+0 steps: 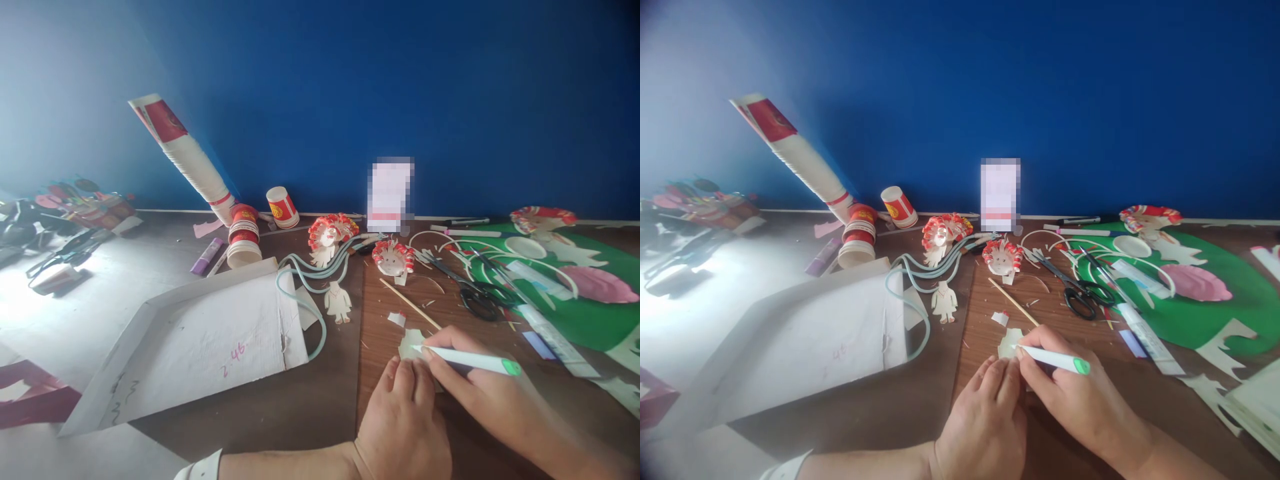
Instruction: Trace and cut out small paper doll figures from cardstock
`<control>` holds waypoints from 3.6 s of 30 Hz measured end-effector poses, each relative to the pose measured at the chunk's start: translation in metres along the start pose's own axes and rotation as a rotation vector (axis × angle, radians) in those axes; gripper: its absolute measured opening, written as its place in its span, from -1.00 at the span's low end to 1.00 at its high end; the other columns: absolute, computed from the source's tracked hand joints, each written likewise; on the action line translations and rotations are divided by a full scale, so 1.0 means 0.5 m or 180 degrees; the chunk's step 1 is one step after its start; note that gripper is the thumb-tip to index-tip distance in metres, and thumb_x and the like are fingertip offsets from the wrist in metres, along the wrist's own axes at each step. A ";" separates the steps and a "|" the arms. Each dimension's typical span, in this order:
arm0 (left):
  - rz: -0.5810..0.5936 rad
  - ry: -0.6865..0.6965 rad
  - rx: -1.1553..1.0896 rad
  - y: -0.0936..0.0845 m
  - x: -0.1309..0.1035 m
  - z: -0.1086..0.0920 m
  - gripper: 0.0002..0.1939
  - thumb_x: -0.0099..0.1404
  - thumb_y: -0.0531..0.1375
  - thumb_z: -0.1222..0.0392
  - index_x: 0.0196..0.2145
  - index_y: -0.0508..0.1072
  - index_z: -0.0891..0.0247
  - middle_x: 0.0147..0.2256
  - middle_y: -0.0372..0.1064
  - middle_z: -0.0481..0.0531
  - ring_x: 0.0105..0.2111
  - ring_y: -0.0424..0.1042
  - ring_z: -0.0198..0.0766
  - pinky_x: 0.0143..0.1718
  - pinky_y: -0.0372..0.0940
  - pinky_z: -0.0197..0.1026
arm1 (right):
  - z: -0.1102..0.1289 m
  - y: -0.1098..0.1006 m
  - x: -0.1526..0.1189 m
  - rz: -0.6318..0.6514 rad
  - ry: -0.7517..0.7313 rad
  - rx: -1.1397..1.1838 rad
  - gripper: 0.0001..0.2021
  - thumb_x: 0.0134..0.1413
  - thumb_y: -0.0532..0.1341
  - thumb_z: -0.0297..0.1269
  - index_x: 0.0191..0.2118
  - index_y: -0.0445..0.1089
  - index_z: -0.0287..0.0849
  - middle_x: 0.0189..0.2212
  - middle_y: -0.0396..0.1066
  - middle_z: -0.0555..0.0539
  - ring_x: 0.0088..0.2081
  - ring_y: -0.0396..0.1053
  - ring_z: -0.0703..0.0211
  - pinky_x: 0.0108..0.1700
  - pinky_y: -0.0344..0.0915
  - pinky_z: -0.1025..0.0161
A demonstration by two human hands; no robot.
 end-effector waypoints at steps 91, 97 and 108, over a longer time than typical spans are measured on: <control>-0.0134 -0.0049 -0.0046 -0.012 -0.001 0.003 -0.62 0.41 -0.01 0.23 -0.03 0.54 0.40 0.06 0.35 0.22 0.00 0.33 -0.10 0.03 0.31 -0.11 | -0.013 -0.010 0.015 0.0155 0.0236 0.0053 -0.79 0.25 0.08 -0.10 -0.36 0.30 -0.06 -0.61 0.37 0.11 -0.55 0.36 0.23 -0.44 0.30 0.28; -0.0221 -0.0079 -0.0054 -0.014 0.000 0.004 -0.63 0.39 0.01 0.23 -0.05 0.54 0.40 0.05 0.36 0.21 -0.01 0.33 -0.11 0.04 0.30 -0.15 | -0.010 -0.011 0.014 0.0150 0.0227 -0.0026 -0.79 0.25 0.07 -0.11 -0.36 0.28 -0.06 -0.62 0.37 0.09 -0.55 0.38 0.19 -0.43 0.31 0.25; -0.0149 -0.0082 -0.0001 -0.013 -0.001 0.002 -0.62 0.41 0.01 0.21 -0.01 0.53 0.38 0.06 0.34 0.19 0.00 0.32 -0.13 0.05 0.31 -0.16 | -0.010 -0.013 0.017 0.0088 0.0239 0.0015 -0.79 0.22 0.09 -0.12 -0.38 0.30 -0.07 -0.60 0.42 0.07 -0.53 0.41 0.18 -0.44 0.31 0.26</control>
Point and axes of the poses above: each hand's wrist, its own x-axis towards the middle knuckle, its own y-axis out of the palm, z = x × y, the point moved 2 cm from there along x, towards the middle knuckle
